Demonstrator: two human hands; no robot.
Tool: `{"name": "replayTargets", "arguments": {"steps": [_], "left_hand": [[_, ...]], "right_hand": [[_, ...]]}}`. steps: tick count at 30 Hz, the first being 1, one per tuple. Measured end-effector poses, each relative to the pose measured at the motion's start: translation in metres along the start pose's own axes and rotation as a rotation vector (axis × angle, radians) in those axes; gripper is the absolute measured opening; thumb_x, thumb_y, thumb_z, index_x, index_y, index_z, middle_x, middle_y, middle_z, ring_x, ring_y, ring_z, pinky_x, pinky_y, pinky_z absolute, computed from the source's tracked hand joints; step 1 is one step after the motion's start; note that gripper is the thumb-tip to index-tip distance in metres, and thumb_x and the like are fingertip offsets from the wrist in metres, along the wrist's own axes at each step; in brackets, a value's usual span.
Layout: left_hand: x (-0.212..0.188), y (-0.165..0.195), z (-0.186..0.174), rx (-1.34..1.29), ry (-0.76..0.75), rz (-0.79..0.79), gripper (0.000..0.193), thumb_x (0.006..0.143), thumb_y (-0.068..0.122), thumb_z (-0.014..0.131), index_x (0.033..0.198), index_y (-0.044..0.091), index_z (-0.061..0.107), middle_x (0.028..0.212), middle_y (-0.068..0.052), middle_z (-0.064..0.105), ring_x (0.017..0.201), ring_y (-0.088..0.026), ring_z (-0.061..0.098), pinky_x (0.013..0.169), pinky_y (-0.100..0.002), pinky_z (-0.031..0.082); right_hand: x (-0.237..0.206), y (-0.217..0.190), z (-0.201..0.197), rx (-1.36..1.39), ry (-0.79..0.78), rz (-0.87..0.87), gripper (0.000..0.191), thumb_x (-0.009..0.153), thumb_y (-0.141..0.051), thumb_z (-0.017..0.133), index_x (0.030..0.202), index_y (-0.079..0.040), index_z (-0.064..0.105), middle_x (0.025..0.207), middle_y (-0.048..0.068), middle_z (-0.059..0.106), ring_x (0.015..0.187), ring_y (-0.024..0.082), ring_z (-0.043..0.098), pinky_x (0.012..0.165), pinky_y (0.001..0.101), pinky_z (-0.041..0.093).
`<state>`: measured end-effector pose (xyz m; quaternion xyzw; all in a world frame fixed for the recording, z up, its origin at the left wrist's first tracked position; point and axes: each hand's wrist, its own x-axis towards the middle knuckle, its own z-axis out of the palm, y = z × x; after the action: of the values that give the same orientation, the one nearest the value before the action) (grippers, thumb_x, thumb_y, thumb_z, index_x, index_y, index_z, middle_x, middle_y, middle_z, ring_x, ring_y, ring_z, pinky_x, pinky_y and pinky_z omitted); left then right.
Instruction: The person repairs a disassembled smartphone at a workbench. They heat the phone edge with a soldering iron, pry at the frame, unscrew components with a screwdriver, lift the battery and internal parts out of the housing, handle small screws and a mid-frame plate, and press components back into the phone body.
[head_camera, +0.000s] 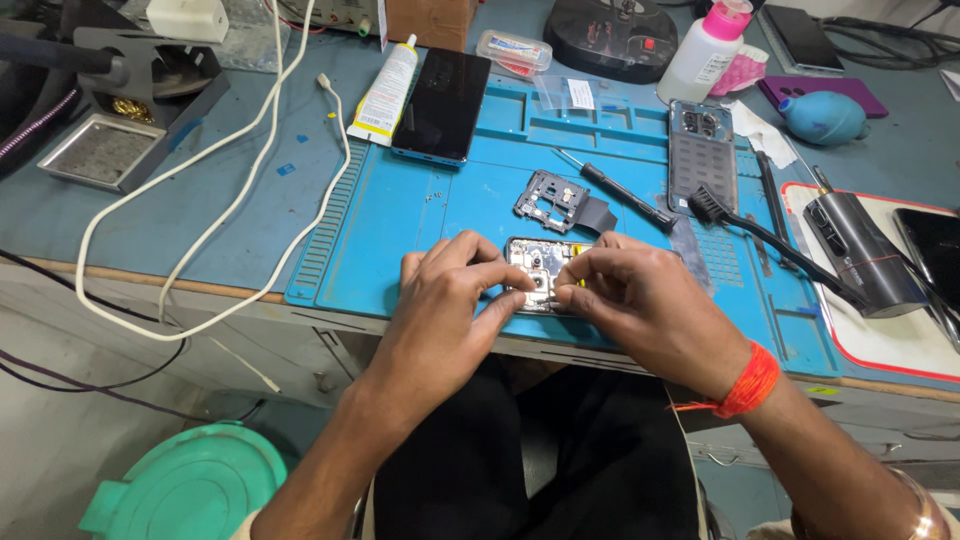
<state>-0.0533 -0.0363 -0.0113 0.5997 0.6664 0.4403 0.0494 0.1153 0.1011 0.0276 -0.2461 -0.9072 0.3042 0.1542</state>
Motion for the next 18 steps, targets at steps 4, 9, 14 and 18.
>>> {"name": "replayTargets", "arguments": {"steps": [4,9,14,18], "left_hand": [[-0.001,0.0,-0.001,-0.004,-0.005,0.036,0.012,0.084,0.02,0.078,0.094,0.014,0.079,0.096,-0.001,0.065,0.099,-0.02,0.061,0.087,-0.039,0.036],[0.0,0.0,-0.004,-0.019,-0.037,0.037,0.015,0.082,0.02,0.079,0.096,0.013,0.079,0.097,-0.001,0.067,0.101,-0.019,0.06,0.088,-0.039,0.035],[-0.001,-0.001,-0.004,-0.019,-0.052,0.031,0.016,0.082,0.02,0.079,0.095,0.013,0.08,0.099,0.0,0.068,0.102,-0.019,0.061,0.09,-0.039,0.036],[-0.003,-0.002,-0.003,-0.004,-0.028,0.057,0.014,0.081,0.02,0.079,0.094,0.014,0.081,0.101,0.0,0.069,0.103,-0.02,0.061,0.092,-0.04,0.037]], "right_hand": [[-0.003,-0.002,0.007,-0.037,0.041,0.03,0.02,0.085,-0.022,0.079,0.097,-0.005,0.079,0.069,0.003,0.048,0.059,0.013,0.045,0.052,0.0336,0.038],[-0.004,-0.004,0.012,0.009,0.064,0.023,0.02,0.087,-0.021,0.078,0.097,-0.004,0.08,0.069,0.005,0.047,0.06,0.013,0.044,0.052,0.0339,0.037],[-0.004,-0.007,0.013,0.029,0.041,0.053,0.021,0.087,-0.022,0.076,0.096,-0.004,0.079,0.07,0.004,0.051,0.06,0.012,0.047,0.052,0.0335,0.04],[-0.004,-0.008,0.012,-0.033,0.022,0.092,0.022,0.087,-0.025,0.076,0.096,-0.005,0.079,0.07,0.006,0.054,0.06,0.014,0.051,0.053,0.0345,0.042]]}}
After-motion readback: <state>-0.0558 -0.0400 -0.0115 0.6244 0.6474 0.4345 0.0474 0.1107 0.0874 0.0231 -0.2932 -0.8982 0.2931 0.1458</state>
